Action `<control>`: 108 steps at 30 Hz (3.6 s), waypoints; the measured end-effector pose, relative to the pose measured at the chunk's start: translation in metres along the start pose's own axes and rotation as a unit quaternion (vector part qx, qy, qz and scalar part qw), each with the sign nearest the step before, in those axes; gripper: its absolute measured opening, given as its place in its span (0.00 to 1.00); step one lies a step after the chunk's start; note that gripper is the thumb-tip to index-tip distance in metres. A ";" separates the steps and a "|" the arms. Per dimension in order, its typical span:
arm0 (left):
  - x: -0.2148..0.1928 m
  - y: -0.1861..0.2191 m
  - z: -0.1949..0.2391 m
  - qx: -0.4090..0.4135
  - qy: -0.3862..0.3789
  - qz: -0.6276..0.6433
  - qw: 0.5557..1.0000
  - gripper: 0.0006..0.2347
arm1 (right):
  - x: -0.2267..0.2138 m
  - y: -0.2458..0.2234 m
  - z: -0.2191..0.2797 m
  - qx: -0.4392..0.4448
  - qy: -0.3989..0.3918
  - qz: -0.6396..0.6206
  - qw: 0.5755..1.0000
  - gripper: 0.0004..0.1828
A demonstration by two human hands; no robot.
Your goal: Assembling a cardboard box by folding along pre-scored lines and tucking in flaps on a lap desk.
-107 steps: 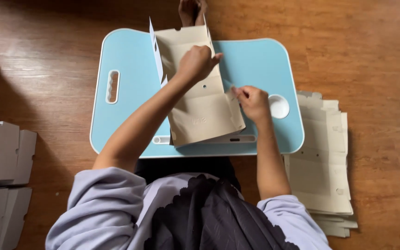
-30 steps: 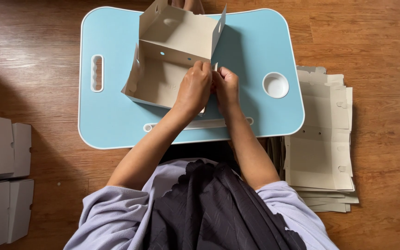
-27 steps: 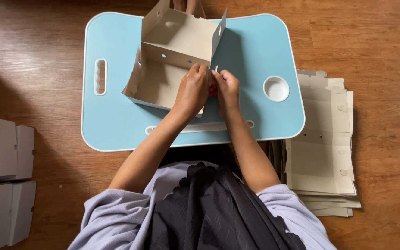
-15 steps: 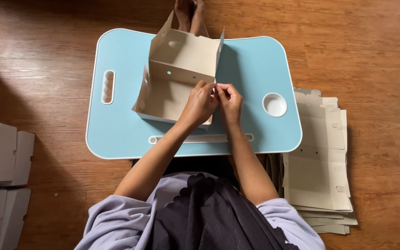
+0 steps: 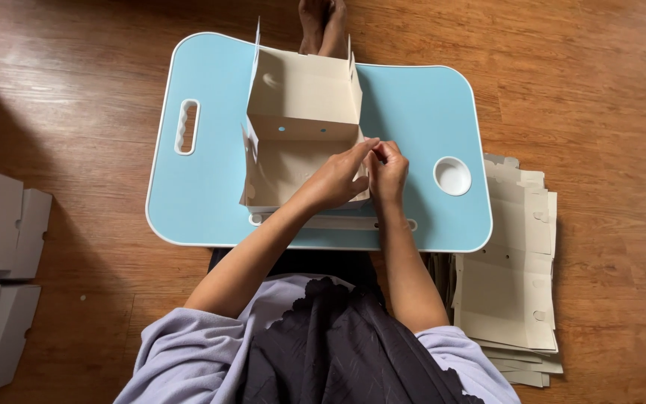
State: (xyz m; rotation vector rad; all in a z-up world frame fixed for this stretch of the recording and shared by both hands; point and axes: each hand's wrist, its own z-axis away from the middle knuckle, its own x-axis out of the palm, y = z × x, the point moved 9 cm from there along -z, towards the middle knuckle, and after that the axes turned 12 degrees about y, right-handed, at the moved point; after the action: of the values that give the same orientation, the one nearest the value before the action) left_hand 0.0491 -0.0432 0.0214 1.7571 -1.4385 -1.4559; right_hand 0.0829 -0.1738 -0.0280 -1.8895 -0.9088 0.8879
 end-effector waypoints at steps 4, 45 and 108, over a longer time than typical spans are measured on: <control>-0.043 0.014 0.016 0.007 0.016 -0.001 1.000 0.26 | -0.011 0.013 -0.017 -0.002 -0.021 -0.038 0.999 0.11; -0.085 -0.070 0.073 -0.202 0.296 0.328 0.874 0.08 | 0.043 -0.117 0.044 -0.040 -0.281 -0.058 0.957 0.15; -0.123 -0.099 0.052 -0.358 0.250 0.266 0.859 0.41 | -0.045 -0.035 -0.134 0.032 -0.104 0.061 0.992 0.20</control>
State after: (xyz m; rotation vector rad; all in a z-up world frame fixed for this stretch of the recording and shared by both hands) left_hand 0.0563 0.1169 -0.0246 1.0307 -0.8334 -0.9423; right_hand 0.1647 -0.2486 0.0664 -1.8359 -0.8837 1.1925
